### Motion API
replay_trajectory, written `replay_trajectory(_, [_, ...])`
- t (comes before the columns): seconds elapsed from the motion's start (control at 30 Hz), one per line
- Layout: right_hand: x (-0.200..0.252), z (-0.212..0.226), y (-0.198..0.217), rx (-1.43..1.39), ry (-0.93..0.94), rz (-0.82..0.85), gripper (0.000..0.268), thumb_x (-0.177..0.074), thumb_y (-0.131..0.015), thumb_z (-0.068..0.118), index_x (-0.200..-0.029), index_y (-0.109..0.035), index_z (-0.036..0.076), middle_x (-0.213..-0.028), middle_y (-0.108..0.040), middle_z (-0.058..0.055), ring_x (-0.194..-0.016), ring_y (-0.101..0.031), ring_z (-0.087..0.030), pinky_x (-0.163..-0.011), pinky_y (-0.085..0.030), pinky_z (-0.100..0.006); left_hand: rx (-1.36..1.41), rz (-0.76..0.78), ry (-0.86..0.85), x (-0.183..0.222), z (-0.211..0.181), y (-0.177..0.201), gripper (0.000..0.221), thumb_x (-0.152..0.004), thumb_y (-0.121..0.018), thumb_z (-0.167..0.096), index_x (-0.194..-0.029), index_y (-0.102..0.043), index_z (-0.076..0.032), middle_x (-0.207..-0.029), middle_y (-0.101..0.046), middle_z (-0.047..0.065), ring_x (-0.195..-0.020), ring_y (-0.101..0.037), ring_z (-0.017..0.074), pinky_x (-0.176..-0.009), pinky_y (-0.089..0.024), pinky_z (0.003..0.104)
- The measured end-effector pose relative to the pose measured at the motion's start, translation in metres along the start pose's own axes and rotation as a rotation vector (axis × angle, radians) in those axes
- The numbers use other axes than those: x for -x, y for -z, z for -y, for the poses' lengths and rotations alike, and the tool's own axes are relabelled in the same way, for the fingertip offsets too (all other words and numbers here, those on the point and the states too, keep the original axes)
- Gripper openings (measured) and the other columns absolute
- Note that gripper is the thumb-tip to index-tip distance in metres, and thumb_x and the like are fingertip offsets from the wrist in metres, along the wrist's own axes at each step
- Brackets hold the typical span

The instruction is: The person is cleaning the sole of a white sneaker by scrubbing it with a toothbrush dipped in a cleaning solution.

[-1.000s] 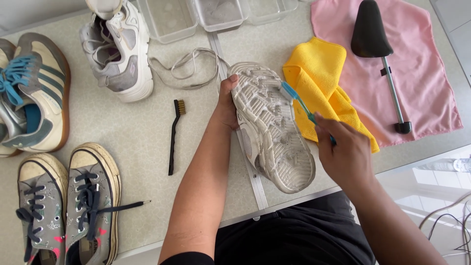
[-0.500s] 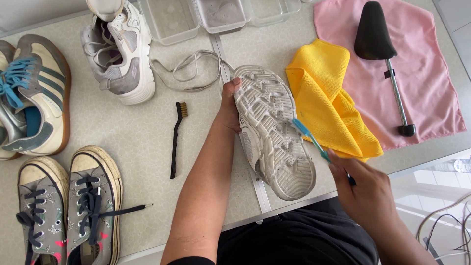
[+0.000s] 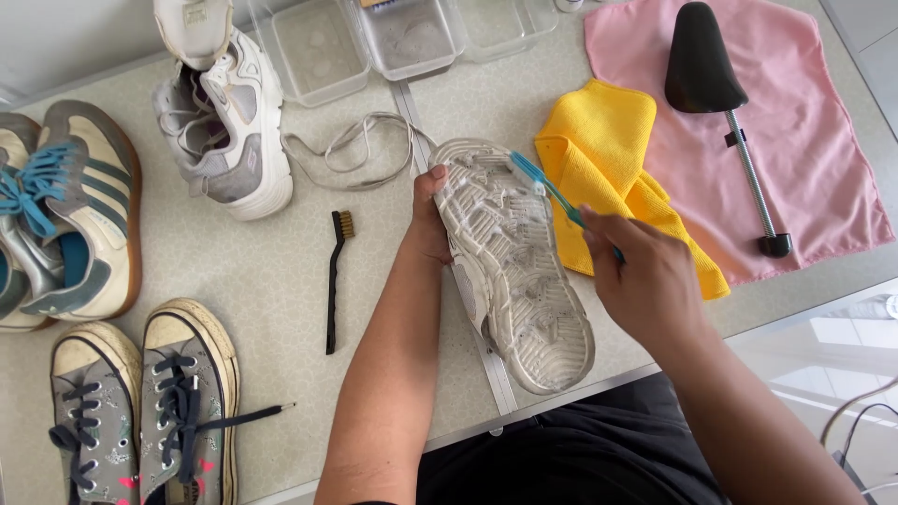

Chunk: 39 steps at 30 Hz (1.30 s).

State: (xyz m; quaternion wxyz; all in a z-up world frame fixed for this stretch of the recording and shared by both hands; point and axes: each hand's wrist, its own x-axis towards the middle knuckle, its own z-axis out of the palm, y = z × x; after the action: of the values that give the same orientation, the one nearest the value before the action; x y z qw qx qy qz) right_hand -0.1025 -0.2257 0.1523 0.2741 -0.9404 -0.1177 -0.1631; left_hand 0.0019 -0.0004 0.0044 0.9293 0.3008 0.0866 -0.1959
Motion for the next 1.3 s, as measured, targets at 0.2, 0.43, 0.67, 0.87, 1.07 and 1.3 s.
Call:
replay_trajectory(0.2, [-0.029, -0.002, -0.008, 0.021, 0.018, 0.032, 0.012, -0.104, -0.066, 0.019, -0.108, -0.076, 0.018, -0.069, -0.063, -0.010, -0.062, -0.065, -0.037, -0.057, -0.051, -0.049, 0.025, -0.006, 0.052, -0.002, -0.006, -0.016, 0.069, -0.077, -0.065, -0.058, -0.122, -0.066, -0.005, -0.110, -0.070, 0.019, -0.102, -0.067, 0.0339, -0.095, -0.053, 0.049])
replay_trajectory(0.43, [0.025, -0.014, 0.029, 0.030, 0.010, 0.152, 0.021, -0.100, -0.066, 0.010, -0.119, -0.076, 0.007, -0.087, -0.075, -0.006, -0.066, -0.065, -0.020, -0.055, -0.045, -0.036, 0.098, -0.051, 0.097, 0.005, -0.008, -0.009, 0.062, -0.073, -0.063, -0.054, -0.114, -0.065, -0.007, -0.102, -0.069, 0.015, -0.099, -0.065, 0.0319, -0.088, -0.053, 0.046])
replay_trajectory(0.67, [0.047, -0.019, 0.039, 0.038, -0.111, 0.170, 0.022, -0.099, -0.066, 0.015, -0.118, -0.077, 0.011, -0.096, -0.079, -0.005, -0.073, -0.072, -0.019, -0.064, -0.053, -0.034, 0.096, 0.057, 0.047, 0.000, -0.001, 0.001, 0.049, -0.075, -0.066, -0.049, -0.104, -0.068, -0.009, -0.095, -0.069, 0.012, -0.091, -0.066, 0.0296, -0.082, -0.053, 0.045])
replay_trajectory(0.87, [-0.018, -0.011, 0.013, 0.001, 0.013, 0.171, 0.022, -0.101, -0.063, 0.010, -0.118, -0.076, 0.005, -0.108, -0.079, -0.005, -0.079, -0.073, -0.023, -0.071, -0.056, -0.037, 0.088, -0.007, 0.138, 0.002, -0.005, 0.001, 0.075, -0.070, -0.066, -0.052, -0.127, -0.062, -0.004, -0.115, -0.067, 0.019, -0.110, -0.063, 0.0370, -0.096, -0.051, 0.051])
replay_trajectory(1.07, [-0.068, 0.004, -0.005, 0.063, 0.104, 0.255, 0.022, -0.104, -0.058, 0.016, -0.114, -0.075, 0.008, -0.096, -0.080, -0.006, -0.079, -0.073, -0.032, -0.063, -0.053, -0.043, 0.112, 0.242, 0.110, 0.005, -0.005, 0.000, 0.071, -0.083, -0.063, -0.053, -0.130, -0.062, 0.001, -0.119, -0.069, 0.022, -0.115, -0.063, 0.0376, -0.101, -0.049, 0.052])
replay_trajectory(1.3, [-0.062, -0.001, 0.007, 0.081, 0.132, 0.290, 0.025, -0.103, -0.058, 0.017, -0.119, -0.074, 0.008, -0.110, -0.079, -0.007, -0.088, -0.074, -0.032, -0.071, -0.055, -0.044, 0.102, 0.236, 0.061, 0.007, -0.006, -0.005, 0.070, -0.080, -0.066, -0.051, -0.128, -0.062, 0.001, -0.115, -0.070, 0.022, -0.109, -0.066, 0.0367, -0.095, -0.052, 0.051])
